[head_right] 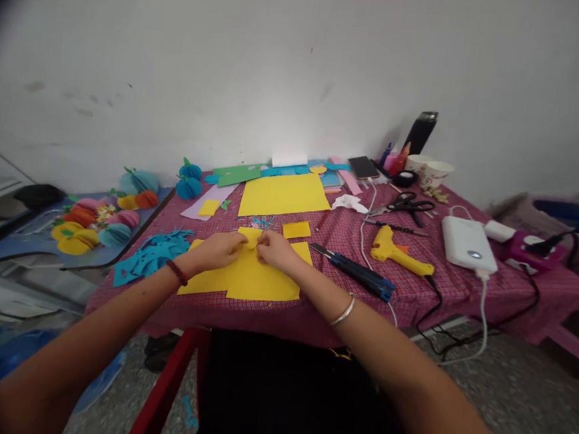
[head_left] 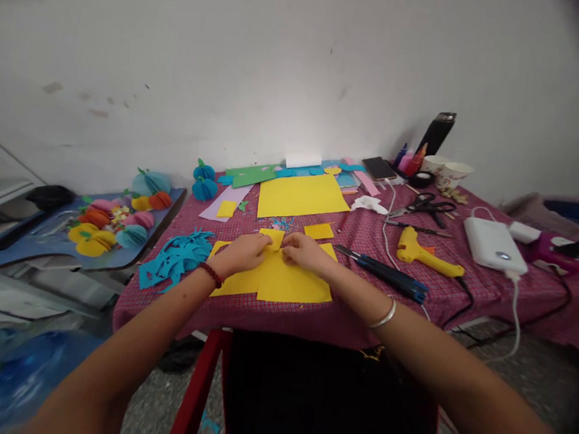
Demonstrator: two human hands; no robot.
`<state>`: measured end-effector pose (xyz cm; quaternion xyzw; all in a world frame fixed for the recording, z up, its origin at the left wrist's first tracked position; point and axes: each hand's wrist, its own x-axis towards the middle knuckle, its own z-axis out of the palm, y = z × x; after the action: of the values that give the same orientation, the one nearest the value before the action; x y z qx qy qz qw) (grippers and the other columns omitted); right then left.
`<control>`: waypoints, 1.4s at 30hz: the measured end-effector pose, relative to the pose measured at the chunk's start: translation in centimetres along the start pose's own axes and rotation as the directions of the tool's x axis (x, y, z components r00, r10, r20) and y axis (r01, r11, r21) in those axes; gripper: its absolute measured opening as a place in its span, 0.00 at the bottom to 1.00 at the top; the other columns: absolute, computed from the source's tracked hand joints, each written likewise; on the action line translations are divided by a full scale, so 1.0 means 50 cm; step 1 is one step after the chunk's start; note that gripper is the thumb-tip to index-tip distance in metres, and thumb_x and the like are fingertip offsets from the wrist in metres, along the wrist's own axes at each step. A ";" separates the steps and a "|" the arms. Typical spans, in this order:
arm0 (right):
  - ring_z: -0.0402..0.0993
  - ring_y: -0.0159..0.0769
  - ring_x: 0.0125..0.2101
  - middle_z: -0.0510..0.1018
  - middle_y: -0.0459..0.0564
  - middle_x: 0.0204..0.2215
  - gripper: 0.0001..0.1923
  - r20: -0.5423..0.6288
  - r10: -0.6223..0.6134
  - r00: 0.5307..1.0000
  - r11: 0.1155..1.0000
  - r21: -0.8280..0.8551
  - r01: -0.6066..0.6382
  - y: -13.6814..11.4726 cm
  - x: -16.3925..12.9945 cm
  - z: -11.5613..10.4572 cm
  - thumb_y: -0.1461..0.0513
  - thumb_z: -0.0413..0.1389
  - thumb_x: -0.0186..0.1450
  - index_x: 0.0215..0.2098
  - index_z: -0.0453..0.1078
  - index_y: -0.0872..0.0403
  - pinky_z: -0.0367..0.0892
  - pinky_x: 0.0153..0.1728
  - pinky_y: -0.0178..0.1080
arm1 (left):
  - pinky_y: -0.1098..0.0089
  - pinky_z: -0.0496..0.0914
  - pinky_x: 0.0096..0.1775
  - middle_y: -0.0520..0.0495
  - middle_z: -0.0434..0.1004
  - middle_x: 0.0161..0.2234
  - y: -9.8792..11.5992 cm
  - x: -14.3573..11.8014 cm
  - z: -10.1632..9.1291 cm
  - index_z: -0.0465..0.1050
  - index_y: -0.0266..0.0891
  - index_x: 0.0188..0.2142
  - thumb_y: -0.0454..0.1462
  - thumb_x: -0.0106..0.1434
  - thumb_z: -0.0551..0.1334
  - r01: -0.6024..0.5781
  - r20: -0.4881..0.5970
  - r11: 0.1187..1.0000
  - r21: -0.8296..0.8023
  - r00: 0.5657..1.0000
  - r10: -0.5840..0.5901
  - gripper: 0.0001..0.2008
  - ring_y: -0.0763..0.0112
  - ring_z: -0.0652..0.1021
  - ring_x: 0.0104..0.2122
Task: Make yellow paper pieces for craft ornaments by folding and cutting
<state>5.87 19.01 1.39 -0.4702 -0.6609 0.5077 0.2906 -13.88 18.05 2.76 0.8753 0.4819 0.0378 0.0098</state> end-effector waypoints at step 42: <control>0.54 0.30 0.24 0.58 0.41 0.22 0.08 0.107 -0.273 0.956 0.945 0.216 0.246 -0.024 -0.281 -0.068 0.61 0.44 0.61 0.24 0.55 0.52 0.52 0.26 0.33 | 0.68 0.70 0.33 0.50 0.76 0.27 0.298 -0.115 -0.111 0.68 0.41 0.21 0.34 0.57 0.62 -0.015 -0.382 0.822 -0.569 0.890 -0.248 0.09 0.68 0.77 0.30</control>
<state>13.88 7.44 4.90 -0.3118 -0.6808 0.5596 0.3552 -4.81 5.10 8.76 0.7702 0.4930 0.3725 0.1581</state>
